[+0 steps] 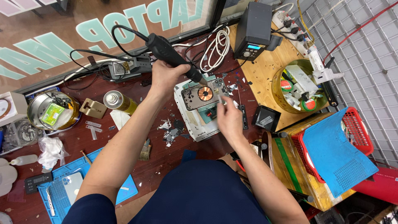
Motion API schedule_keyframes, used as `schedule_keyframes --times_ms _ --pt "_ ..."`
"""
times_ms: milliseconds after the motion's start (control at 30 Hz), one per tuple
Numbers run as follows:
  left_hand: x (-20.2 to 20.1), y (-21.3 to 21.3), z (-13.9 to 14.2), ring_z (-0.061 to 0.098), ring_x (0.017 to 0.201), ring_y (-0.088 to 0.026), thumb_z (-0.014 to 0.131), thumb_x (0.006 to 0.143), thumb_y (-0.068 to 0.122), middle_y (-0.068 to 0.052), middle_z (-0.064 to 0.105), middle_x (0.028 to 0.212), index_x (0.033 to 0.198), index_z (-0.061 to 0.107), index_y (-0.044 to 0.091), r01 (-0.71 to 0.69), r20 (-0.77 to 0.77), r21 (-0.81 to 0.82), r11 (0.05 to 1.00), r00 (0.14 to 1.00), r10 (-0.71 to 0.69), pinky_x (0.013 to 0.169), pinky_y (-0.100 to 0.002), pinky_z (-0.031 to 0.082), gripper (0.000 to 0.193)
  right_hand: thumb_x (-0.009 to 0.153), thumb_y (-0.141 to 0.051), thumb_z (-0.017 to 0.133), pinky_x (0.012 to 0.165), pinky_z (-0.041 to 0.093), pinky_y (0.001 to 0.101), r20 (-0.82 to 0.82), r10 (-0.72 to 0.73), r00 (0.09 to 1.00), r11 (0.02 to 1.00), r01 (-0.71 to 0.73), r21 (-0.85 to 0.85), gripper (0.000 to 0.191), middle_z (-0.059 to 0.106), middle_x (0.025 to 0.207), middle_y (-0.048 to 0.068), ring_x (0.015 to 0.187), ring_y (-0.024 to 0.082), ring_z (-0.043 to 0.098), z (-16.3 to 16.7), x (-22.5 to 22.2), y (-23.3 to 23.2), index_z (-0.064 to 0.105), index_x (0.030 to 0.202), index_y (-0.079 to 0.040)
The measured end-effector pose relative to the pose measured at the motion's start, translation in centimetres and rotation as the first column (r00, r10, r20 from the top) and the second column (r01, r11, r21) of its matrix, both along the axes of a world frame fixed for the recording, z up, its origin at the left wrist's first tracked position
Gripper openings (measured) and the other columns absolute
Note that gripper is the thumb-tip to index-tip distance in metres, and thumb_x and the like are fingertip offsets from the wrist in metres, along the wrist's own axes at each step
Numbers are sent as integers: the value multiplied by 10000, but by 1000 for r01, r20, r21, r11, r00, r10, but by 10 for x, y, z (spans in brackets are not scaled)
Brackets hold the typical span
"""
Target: The person uses a hot air gun to heat a component on a circuit board and then uses tweezers to remove the heated component. They continue to manipulate the board and tools on the workbench.
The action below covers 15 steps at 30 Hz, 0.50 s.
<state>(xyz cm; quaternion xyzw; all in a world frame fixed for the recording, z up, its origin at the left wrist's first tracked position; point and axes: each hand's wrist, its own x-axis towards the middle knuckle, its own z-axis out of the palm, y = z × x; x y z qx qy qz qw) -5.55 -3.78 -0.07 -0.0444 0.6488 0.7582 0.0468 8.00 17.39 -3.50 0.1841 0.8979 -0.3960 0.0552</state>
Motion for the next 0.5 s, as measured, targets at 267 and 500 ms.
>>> schedule_keyframes --times_ms 267,500 --pt "4 -34 0 605 749 -122 741 748 37 -17 627 844 957 629 24 25 56 -110 994 998 -19 665 -282 502 238 955 -207 724 610 471 251 -247 -211 946 970 171 -173 228 707 788 25 673 76 572 -41 5 54 739 1069 -9" --pt "-1 -28 -16 559 719 -137 699 721 -1 -7 574 783 892 584 46 63 110 -114 992 993 -51 645 -303 480 211 1000 -234 714 552 426 247 -163 -227 960 940 172 -296 231 649 724 -3 618 40 515 -44 -6 57 752 940 -14"
